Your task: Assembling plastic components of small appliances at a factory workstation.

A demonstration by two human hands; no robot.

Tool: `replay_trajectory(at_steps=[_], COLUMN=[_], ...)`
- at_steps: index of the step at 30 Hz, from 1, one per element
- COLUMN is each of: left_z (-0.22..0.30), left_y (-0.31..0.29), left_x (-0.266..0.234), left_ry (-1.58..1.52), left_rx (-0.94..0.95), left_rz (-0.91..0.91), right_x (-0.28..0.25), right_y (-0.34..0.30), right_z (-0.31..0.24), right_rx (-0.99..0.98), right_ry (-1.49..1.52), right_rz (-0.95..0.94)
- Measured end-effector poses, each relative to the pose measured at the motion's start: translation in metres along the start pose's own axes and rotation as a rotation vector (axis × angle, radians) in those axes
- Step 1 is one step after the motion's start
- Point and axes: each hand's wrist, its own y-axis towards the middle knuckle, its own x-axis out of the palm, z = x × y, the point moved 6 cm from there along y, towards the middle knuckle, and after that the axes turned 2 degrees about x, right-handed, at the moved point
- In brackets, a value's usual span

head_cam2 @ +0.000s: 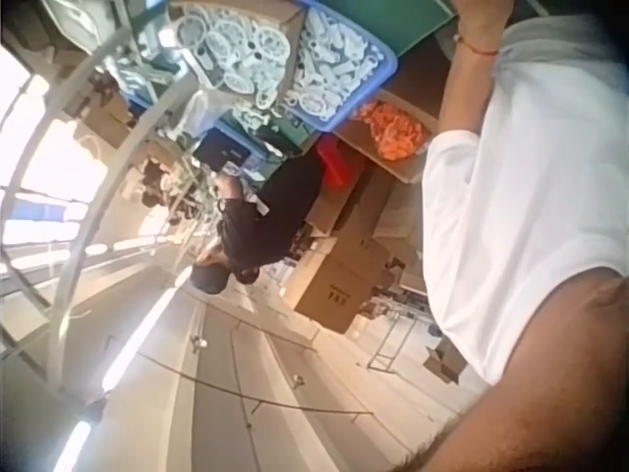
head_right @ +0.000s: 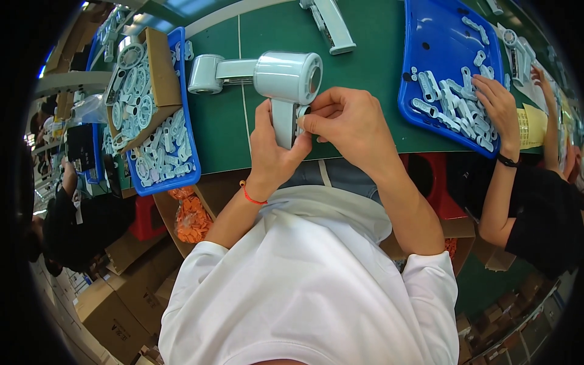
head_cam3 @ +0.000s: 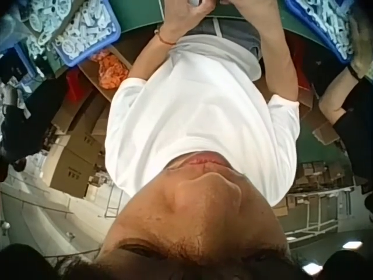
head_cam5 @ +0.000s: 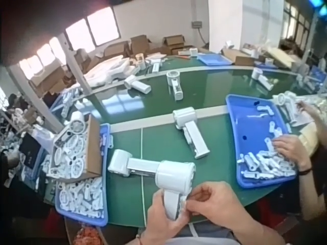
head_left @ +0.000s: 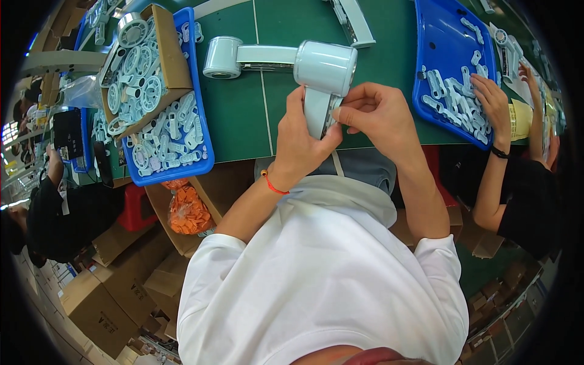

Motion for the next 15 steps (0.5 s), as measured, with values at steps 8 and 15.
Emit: replay_trajectory(at_steps=[8, 15], left_z=[-0.011, -0.011], left_y=[0.003, 0.004], left_x=[0.005, -0.001], left_ry=[-0.398, -0.235], left_rx=[-0.233, -0.206], left_rz=[-0.267, -0.297], right_x=[0.008, 0.019], right_y=[0.010, 0.011], right_z=[0.025, 0.028], right_rx=[-0.139, 0.042], right_ry=[0.073, 0.165], right_rz=[-0.118, -0.314])
